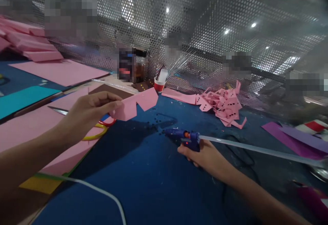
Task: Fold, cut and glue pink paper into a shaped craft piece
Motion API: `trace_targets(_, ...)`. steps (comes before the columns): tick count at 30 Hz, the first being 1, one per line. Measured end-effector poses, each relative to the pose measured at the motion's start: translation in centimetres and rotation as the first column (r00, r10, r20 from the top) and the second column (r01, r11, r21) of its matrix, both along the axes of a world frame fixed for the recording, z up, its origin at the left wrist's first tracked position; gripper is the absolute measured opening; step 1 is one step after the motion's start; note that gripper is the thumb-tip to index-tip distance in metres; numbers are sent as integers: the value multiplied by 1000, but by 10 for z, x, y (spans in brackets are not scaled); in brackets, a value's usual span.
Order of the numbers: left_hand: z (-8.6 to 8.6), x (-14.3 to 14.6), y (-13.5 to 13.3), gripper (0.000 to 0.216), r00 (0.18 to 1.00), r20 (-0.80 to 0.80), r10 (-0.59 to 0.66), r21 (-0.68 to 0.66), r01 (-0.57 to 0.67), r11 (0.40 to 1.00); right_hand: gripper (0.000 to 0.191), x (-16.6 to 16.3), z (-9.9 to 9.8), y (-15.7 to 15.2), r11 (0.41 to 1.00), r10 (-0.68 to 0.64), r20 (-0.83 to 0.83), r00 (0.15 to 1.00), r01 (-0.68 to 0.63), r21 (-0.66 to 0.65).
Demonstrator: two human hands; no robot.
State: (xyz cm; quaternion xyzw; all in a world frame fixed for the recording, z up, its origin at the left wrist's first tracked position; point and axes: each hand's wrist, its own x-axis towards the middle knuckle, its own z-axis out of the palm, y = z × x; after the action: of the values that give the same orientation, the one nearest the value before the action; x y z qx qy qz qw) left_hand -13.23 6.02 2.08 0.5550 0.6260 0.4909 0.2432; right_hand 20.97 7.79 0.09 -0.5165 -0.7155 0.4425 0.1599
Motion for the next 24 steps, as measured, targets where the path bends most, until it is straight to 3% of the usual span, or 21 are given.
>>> trace_targets(24,-7,3,1,28,1000,-3,14,-71,-14,997,34,-4,-2,3,1000,3,67,998,-5,30)
